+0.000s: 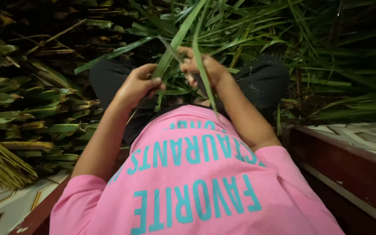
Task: The person sits on the floor and uses a knife to strip the green leafy parts from palm fronds, separating them from the central stalk. The person repeatedly picks up fronds, slices along the stalk, and discards the stalks to the side.
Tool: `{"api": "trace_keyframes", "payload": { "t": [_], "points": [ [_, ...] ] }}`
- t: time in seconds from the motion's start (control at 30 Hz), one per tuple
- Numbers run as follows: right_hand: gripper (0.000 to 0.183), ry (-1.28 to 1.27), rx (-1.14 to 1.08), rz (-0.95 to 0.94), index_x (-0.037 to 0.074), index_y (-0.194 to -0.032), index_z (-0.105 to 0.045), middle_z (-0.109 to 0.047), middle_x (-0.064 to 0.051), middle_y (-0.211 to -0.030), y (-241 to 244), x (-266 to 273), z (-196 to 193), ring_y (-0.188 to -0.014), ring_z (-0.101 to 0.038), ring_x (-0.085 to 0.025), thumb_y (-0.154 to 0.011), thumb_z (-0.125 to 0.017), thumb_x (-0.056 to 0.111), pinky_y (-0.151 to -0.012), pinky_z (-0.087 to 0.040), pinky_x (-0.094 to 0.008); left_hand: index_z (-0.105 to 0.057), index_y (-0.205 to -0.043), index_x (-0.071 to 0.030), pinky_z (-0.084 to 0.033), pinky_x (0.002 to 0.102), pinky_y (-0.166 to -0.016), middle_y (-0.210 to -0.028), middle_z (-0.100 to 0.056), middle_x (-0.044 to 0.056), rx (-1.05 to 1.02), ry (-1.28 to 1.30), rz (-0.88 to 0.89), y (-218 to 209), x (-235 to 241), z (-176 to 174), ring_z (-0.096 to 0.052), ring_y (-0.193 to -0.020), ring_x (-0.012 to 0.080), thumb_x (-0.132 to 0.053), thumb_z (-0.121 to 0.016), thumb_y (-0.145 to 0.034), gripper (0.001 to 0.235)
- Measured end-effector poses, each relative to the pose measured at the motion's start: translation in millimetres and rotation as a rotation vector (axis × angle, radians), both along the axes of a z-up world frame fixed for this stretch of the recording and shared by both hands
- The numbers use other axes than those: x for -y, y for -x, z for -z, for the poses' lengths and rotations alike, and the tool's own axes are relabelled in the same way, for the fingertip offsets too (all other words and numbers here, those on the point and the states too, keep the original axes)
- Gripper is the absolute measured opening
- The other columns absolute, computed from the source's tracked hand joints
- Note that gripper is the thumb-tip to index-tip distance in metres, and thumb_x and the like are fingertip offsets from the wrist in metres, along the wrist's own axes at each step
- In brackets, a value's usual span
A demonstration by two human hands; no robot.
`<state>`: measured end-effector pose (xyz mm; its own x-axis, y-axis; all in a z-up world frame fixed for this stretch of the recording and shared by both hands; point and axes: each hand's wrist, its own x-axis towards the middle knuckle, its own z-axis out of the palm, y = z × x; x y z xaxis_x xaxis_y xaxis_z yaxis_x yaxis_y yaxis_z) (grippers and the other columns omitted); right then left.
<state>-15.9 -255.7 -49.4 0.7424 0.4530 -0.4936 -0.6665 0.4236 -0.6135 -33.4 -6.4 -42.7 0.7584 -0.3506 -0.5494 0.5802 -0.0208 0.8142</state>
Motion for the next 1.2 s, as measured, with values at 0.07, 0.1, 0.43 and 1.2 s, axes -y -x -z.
{"api": "trace_keyframes", "payload": {
  "t": [0.07,0.1,0.43,1.2],
  "points": [
    [0.056,-0.04,-0.06,0.0,0.015,-0.139,-0.05,-0.066,-0.011,-0.077,-4,11,-12,-0.048,-0.064,-0.021,-0.086,-0.064,0.002,-0.035,-0.051,-0.032,-0.055,-0.127,-0.003,-0.042,0.019,-0.039,-0.079,-0.064,0.011,0.015,-0.007,0.054,1,1,-17,-0.055,-0.052,0.0109,-0.003,-0.063,-0.089,0.039],
    [0.049,-0.082,-0.116,-0.003,0.014,-0.136,-0.052,-0.066,-0.009,-0.079,-7,17,-18,-0.049,-0.065,-0.017,-0.089,-0.062,0.008,-0.036,-0.05,-0.027,-0.058,-0.122,-0.006,-0.032,0.018,-0.039,-0.071,-0.065,0.007,0.035,-0.016,0.103,1,1,-25,-0.043,-0.045,0.0058,-0.007,-0.059,-0.092,0.03],
    [0.046,-0.168,0.193,0.059,0.025,-0.144,-0.05,-0.065,-0.005,-0.098,-25,68,8,-0.064,-0.063,-0.017,-0.103,-0.057,0.006,-0.05,-0.046,-0.031,-0.059,-0.115,-0.007,-0.055,0.023,-0.063,-0.086,-0.069,0.01,-0.126,-0.183,0.225,22,-28,-68,-0.063,-0.076,0.0121,0.003,-0.053,-0.093,0.025],
    [0.046,0.073,0.272,0.15,0.018,-0.137,-0.053,-0.066,-0.001,-0.09,-32,81,-1,-0.057,-0.062,-0.018,-0.094,-0.065,0.008,-0.043,-0.042,-0.031,-0.065,-0.106,0.002,-0.045,0.024,-0.049,-0.071,-0.069,0.009,-0.053,0.051,0.238,24,-30,-60,-0.06,-0.057,0.0111,-0.014,-0.059,-0.093,0.022]
  ]
}}
